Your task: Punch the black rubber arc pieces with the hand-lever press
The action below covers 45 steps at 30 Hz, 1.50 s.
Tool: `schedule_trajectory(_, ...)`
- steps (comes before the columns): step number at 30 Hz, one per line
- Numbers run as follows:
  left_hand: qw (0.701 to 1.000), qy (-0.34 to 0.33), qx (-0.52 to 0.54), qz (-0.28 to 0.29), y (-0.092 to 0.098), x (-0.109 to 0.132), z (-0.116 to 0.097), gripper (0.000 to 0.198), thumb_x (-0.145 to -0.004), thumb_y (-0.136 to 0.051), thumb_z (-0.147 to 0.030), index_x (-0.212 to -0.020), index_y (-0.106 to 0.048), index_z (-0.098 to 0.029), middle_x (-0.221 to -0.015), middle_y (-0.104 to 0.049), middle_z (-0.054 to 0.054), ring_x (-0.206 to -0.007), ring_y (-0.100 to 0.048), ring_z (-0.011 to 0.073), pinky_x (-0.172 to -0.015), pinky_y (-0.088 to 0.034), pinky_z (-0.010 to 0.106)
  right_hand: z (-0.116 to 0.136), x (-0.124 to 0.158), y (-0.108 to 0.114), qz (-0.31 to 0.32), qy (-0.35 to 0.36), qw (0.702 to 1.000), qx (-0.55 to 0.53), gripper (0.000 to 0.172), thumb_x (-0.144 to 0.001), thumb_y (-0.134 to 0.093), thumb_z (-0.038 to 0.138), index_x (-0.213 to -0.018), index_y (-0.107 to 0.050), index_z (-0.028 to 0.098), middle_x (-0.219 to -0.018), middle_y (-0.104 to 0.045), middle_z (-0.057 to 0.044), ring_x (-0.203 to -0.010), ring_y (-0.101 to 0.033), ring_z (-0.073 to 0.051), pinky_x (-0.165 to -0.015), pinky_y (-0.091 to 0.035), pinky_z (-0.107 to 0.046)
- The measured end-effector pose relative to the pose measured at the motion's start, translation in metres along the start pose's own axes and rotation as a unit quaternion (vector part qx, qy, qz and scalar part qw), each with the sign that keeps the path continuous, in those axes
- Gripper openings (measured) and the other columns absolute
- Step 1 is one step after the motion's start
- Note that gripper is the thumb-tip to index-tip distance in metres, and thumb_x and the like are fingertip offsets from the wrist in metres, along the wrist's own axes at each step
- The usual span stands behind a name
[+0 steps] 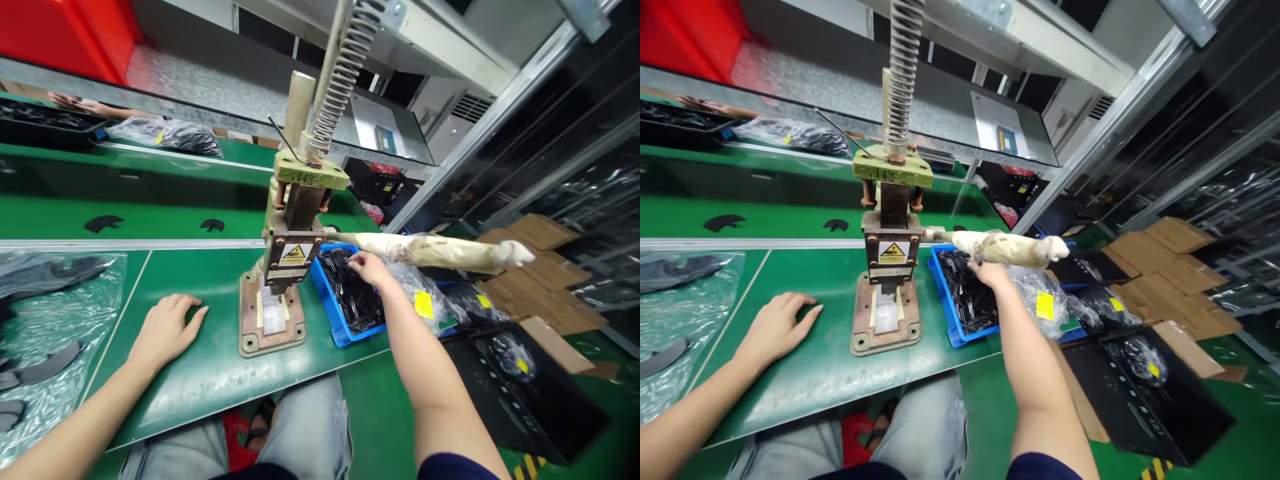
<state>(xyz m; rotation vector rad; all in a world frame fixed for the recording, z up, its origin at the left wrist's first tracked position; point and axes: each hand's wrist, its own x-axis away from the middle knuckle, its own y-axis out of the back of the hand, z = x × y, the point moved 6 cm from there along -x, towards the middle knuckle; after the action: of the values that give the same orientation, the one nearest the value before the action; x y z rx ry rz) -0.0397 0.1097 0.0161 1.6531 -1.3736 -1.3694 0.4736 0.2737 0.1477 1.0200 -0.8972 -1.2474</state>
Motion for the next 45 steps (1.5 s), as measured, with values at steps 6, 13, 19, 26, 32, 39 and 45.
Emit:
schedule_trajectory(6,1.000,0.003,-0.011,0.019,-0.001,-0.001,0.000,0.048,-0.105,-0.045,-0.059,-0.111,-0.073,-0.021,-0.114,-0.077,0.015,-0.110,-0.070,0.0377,-0.099,-0.053,0.051,0.004,0.067,-0.025,0.137,0.005,0.985,0.106,0.055,-0.077,-0.092,0.047,-0.124,-0.074,0.025,-0.125,-0.077,-0.009,-0.122,-0.070,-0.026,-0.111,-0.055,-0.039)
schedule_trajectory(13,1.000,0.011,-0.019,0.021,0.000,0.000,-0.001,0.049,-0.105,-0.044,-0.058,-0.110,-0.074,-0.019,-0.114,-0.077,0.016,-0.109,-0.069,0.0365,-0.099,-0.052,0.050,0.016,0.082,-0.034,0.091,-0.012,0.988,0.126,0.042,-0.102,-0.065,0.052,-0.127,-0.069,0.018,-0.132,-0.072,-0.010,-0.123,-0.069,-0.022,-0.114,-0.055,-0.051)
schedule_trajectory(19,1.000,0.017,0.003,0.017,0.007,0.001,-0.007,0.047,-0.103,-0.046,-0.056,-0.106,-0.076,-0.020,-0.111,-0.077,0.016,-0.108,-0.069,0.0363,-0.097,-0.053,0.051,0.012,0.092,-0.014,-0.019,-0.074,0.996,0.054,0.037,-0.104,-0.057,0.046,-0.133,-0.069,0.025,-0.128,-0.077,-0.012,-0.121,-0.072,-0.025,-0.112,-0.053,-0.045)
schedule_trajectory(26,0.998,0.021,0.064,-0.014,0.013,0.005,-0.003,0.044,-0.103,-0.049,-0.056,-0.105,-0.073,-0.020,-0.110,-0.075,0.014,-0.108,-0.069,0.0338,-0.100,-0.053,0.049,0.016,0.116,0.009,-0.128,-0.098,0.978,-0.134,0.029,-0.098,-0.062,0.042,-0.118,-0.066,0.022,-0.113,-0.079,-0.013,-0.109,-0.072,-0.028,-0.104,-0.053,-0.045)
schedule_trajectory(32,0.969,0.037,0.205,-0.130,0.046,0.033,-0.048,0.034,-0.104,-0.058,-0.050,-0.111,-0.070,-0.019,-0.112,-0.073,0.012,-0.108,-0.069,0.0277,-0.097,-0.057,0.044,0.078,0.162,-0.026,-0.077,-0.030,0.908,-0.411,0.054,-0.094,-0.057,0.069,-0.121,-0.057,0.022,-0.094,-0.077,-0.005,-0.065,-0.060,-0.013,-0.064,-0.050,-0.029)
schedule_trajectory(39,0.920,-0.113,0.372,-0.050,0.076,0.067,-0.170,0.031,-0.103,-0.069,-0.033,-0.133,-0.067,-0.025,-0.120,-0.073,0.010,-0.109,-0.071,0.0222,-0.096,-0.060,0.040,0.174,0.221,-0.101,0.076,-0.026,0.787,-0.612,0.049,-0.091,-0.067,0.071,-0.091,-0.047,0.026,-0.059,-0.061,0.006,-0.045,-0.041,-0.007,-0.049,-0.028,-0.023)
schedule_trajectory(45,0.902,-0.154,0.402,-0.038,0.085,0.076,-0.189,0.022,-0.103,-0.069,-0.026,-0.125,-0.071,-0.025,-0.112,-0.075,0.010,-0.106,-0.073,0.0223,-0.093,-0.062,0.041,0.203,0.235,-0.126,0.146,-0.021,0.734,-0.663,0.051,-0.088,-0.073,0.070,-0.088,-0.049,0.025,-0.054,-0.057,0.007,-0.045,-0.040,-0.007,-0.048,-0.024,-0.022)
